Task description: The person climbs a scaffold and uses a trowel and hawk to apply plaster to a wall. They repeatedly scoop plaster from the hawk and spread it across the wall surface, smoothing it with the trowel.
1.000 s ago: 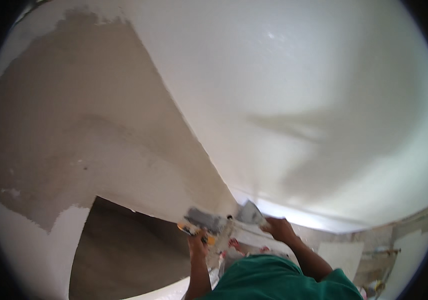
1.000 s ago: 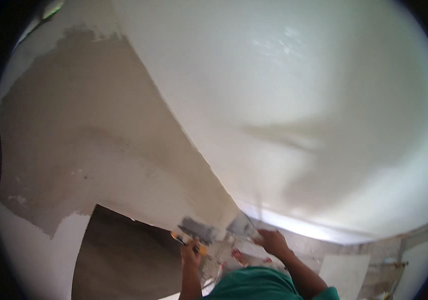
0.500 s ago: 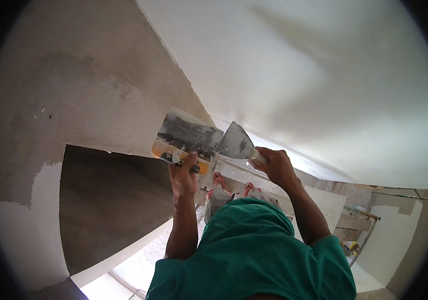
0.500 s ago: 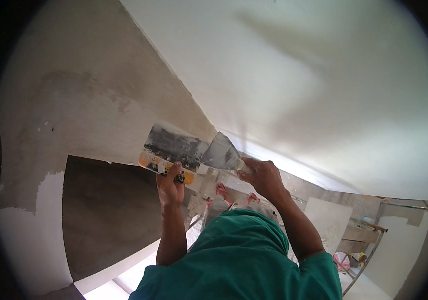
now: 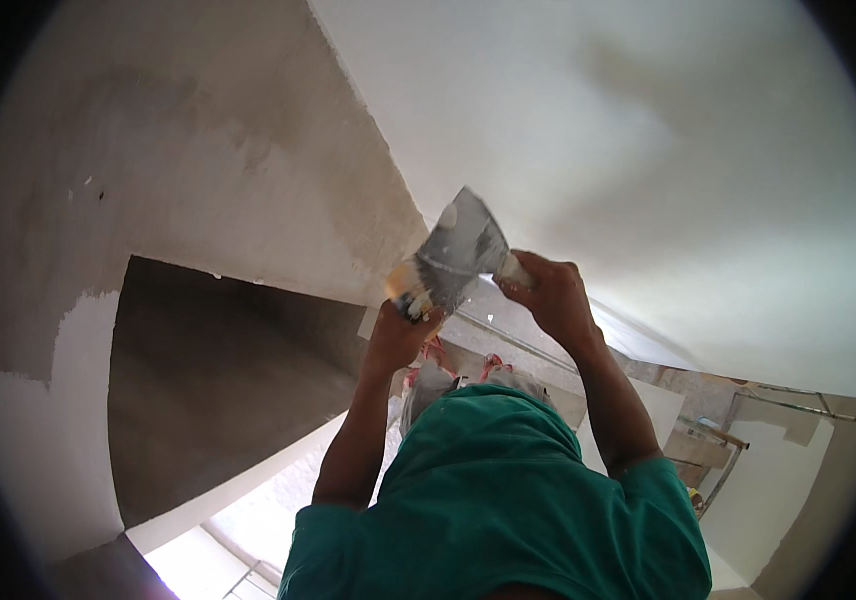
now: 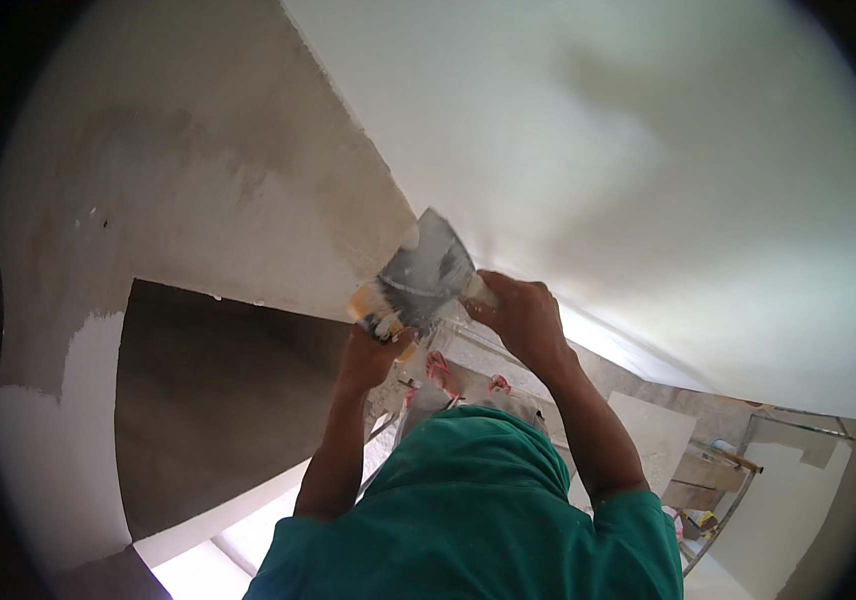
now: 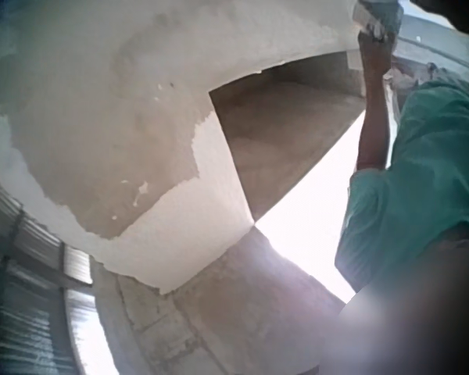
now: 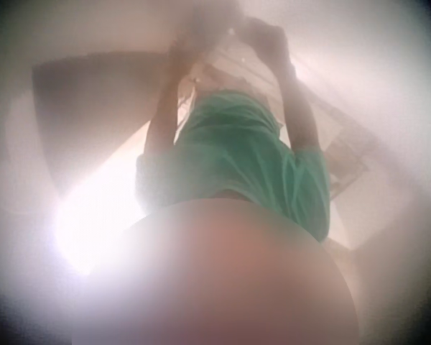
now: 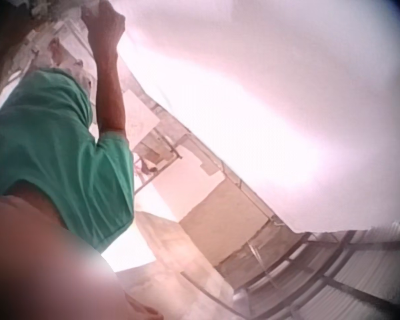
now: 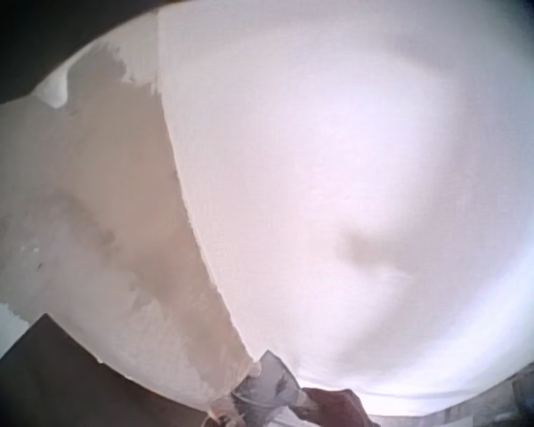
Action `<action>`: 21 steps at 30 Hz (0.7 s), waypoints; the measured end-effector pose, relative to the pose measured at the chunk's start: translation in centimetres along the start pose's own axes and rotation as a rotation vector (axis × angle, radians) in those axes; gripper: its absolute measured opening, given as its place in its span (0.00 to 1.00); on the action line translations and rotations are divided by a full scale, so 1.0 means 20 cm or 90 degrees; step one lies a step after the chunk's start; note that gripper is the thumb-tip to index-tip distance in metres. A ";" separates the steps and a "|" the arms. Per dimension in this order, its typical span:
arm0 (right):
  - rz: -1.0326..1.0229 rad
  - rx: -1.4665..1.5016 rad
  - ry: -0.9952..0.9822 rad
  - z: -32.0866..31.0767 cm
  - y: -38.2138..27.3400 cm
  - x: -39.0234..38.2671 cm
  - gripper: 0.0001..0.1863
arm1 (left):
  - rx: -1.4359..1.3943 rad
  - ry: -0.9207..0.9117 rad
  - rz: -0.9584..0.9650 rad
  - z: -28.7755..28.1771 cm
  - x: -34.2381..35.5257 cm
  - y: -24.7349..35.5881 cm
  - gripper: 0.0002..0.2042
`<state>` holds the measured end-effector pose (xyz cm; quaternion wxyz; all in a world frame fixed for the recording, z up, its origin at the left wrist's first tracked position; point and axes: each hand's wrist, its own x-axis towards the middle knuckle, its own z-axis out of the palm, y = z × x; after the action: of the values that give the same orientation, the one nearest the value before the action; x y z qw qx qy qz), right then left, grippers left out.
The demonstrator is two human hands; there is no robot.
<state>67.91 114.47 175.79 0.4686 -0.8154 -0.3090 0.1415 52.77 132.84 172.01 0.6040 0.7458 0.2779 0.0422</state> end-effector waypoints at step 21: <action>0.270 0.565 0.155 0.49 0.09 -0.07 0.19 | -0.540 -0.136 0.207 0.03 0.22 -0.51 0.51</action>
<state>62.43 119.54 169.12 0.7637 -0.5929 0.0102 0.2551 53.07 135.50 161.17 0.8663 0.4672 0.0516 0.1690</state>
